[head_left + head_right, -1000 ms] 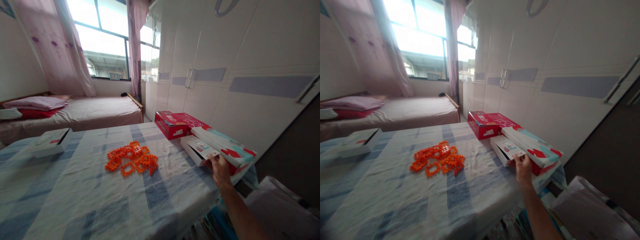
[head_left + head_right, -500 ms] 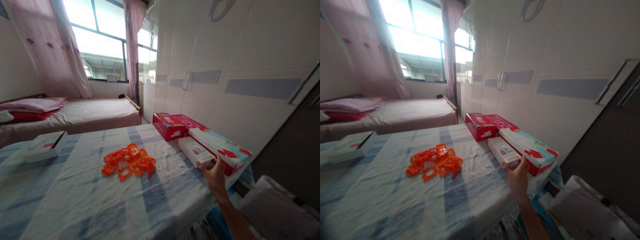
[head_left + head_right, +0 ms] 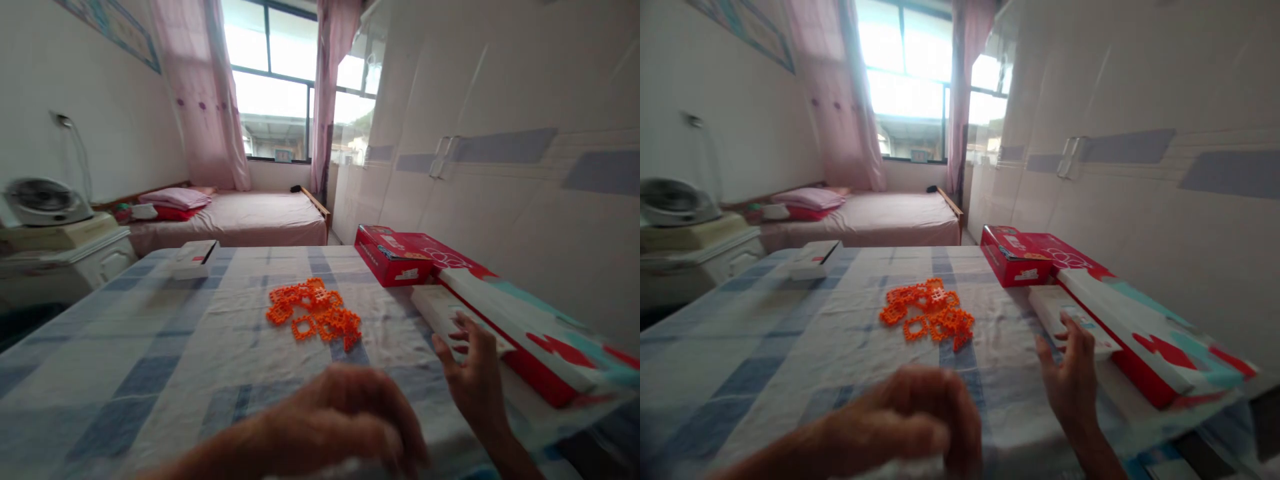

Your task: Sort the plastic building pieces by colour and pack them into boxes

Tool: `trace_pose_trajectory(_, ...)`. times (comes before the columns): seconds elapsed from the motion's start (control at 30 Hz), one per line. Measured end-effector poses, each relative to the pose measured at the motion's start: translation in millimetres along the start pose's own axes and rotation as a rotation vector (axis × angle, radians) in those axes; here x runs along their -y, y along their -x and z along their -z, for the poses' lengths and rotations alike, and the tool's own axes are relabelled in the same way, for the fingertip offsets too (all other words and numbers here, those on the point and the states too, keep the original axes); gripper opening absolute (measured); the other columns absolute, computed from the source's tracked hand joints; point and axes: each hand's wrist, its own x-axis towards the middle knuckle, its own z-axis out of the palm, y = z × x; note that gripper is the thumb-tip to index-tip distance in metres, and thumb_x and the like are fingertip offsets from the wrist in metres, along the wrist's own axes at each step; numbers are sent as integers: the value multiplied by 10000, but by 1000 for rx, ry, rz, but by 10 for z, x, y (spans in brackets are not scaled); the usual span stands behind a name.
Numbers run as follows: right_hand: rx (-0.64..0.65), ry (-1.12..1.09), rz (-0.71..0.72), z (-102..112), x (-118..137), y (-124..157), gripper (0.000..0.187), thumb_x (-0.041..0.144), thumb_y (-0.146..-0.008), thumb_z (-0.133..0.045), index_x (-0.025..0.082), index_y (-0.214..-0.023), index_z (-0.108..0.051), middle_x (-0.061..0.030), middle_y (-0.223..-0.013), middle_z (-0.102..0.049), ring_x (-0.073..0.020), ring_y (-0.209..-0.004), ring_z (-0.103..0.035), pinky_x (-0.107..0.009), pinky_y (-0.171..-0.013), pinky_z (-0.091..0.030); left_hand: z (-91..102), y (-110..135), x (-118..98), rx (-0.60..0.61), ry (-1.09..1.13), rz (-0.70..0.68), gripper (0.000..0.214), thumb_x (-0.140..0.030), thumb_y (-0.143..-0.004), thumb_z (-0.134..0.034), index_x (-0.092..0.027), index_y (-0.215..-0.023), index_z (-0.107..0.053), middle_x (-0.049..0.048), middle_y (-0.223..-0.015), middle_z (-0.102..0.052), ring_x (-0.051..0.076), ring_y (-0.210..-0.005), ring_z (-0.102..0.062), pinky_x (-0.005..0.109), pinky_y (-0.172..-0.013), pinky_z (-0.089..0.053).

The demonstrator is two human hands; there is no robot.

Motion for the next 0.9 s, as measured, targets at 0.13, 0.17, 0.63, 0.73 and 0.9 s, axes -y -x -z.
trace_pose_trajectory(0.13, 168, -129, 5, -473, 133, -297, 588, 527, -778, -502, 161, -1238, -479, -140, -1123, -485, -210, -826, -574, -352, -656, -518, 1150, -214, -211, -737, -770, -248, 170, -223, -734, -539, -170, -838, -662, 74, -913, -655, 213, -900, -604, 348, -834, -472)
trace_pose_trajectory(0.17, 196, -140, 4, -610, 143, -366, 590, 525, -771, -502, 153, -1228, -486, -140, -1111, -490, -209, -814, -582, -352, -653, -519, 1479, -185, -248, -916, -900, -212, 212, -208, -745, -511, -163, -895, -653, 90, -955, -646, 228, -938, -594, 367, -860, -464)
trace_pose_trajectory(0.63, 353, -112, -132, -1219, -352, -433, 556, 575, -711, -479, 162, -1076, -556, -140, -1027, -570, -234, -736, -637, -363, -610, -535, 3803, 531, -637, -1743, -1168, 519, 1027, -751, -603, -528, -161, -1399, -256, 261, -1422, -284, 412, -1304, -279, 564, -951, -318)
trace_pose_trajectory(0.73, 412, -104, -192, -1203, -305, -442, 581, 594, -713, -460, 155, -1083, -545, -145, -1063, -577, -230, -751, -647, -352, -629, -536, 3956, 484, -679, -1702, -1101, 613, 1048, -753, -583, -536, -184, -1411, -236, 250, -1416, -299, 408, -1287, -309, 560, -958, -306)
trace_pose_trajectory(0.9, 414, -89, -185, -1199, -231, -462, 565, 589, -701, -462, 169, -1068, -552, -140, -1079, -589, -224, -736, -646, -349, -620, -531, 4021, 392, -704, -1649, -1213, 674, 914, -618, -626, -598, -195, -1385, -316, 221, -1314, -419, 383, -1209, -395, 464, -916, -355)
